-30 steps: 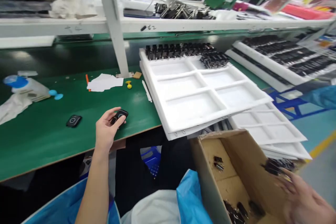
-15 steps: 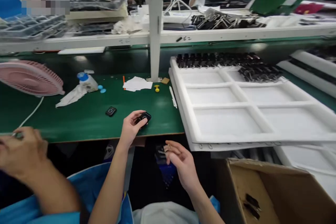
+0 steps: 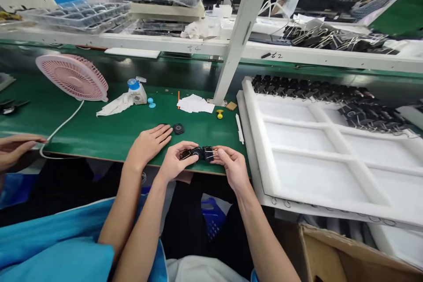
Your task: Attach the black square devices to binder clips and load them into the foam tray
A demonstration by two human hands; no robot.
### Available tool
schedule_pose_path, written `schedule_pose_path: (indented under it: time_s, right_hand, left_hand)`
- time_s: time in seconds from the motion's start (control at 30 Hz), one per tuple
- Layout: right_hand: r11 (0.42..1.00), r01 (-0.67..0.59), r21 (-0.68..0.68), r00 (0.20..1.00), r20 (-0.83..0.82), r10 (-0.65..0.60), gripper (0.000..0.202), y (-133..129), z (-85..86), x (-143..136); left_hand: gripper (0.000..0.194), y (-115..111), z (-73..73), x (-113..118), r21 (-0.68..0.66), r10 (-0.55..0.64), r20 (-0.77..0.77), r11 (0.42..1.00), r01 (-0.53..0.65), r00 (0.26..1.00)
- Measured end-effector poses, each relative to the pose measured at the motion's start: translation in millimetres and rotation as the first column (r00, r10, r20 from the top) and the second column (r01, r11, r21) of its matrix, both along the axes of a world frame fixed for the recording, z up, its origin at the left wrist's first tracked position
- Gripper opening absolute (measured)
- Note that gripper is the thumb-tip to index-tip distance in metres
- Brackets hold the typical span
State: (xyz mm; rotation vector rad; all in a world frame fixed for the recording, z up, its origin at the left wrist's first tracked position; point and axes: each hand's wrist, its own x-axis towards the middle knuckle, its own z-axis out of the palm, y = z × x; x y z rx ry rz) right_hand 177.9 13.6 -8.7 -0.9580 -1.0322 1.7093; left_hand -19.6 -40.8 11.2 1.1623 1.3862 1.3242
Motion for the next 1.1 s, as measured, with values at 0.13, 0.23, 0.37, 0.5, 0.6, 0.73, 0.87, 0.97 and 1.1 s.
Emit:
schedule_pose_path:
  time_s: [0.13,0.23,0.37,0.5,0.6,0.73,0.87,0.97,1.1]
  right_hand:
    - [0.998,-0.043,0.036,0.998,0.044,0.041,0.044,-2.6,-2.0,1.8]
    - [0.998,-0.054,0.040,0.996,0.071,0.051,0.047,-3.1,-1.3,1.3]
    - [0.998,-0.057,0.031,0.994,0.090,0.054,0.049,-3.0,-0.1,-2.4]
    - [0.998,-0.049,0.036,0.996,0.081,0.046,0.048,-10.6,11.7,-5.0]
    - [0.985,-0.168,0.047,0.978,0.135,0.160,0.042,-28.8,35.3,1.7]
    - [0.904,-0.421,0.071,0.868,0.320,0.379,0.027,-66.0,74.8,22.6]
    - [0.943,-0.317,0.098,0.903,0.336,0.268,0.031,-84.2,110.8,70.8]
    - [0.979,0.022,0.200,0.915,0.390,-0.100,0.036,-49.9,130.0,132.4]
    - [0.744,0.386,0.545,0.541,0.519,-0.661,0.034,54.7,141.5,219.2]
  left_hand:
    - [0.030,0.3,1.5,-3.9,-0.050,-0.114,0.025,0.992,0.115,0.993]
    - [0.033,1.1,0.3,-4.6,-0.084,-0.146,0.035,0.985,0.148,0.989]
    - [0.034,3.0,-1.6,-6.0,-0.108,-0.170,0.048,0.979,0.174,0.984]
    - [0.034,3.4,5.5,-13.7,-0.125,-0.203,0.000,0.972,0.201,0.979]
    - [0.030,-5.3,23.7,-20.1,-0.172,-0.342,-0.127,0.932,0.318,0.931]
    - [0.044,-24.3,56.1,-36.7,-0.331,-0.597,-0.303,0.797,0.506,0.742]
    - [0.063,-7.8,82.1,-49.8,-0.233,-0.662,-0.343,0.747,0.623,0.666]
    - [0.059,42.4,78.5,-39.8,-0.070,-0.434,-0.429,0.890,0.450,0.792]
    - [0.058,108.8,35.7,-14.9,0.103,0.078,-0.848,0.994,0.019,0.525]
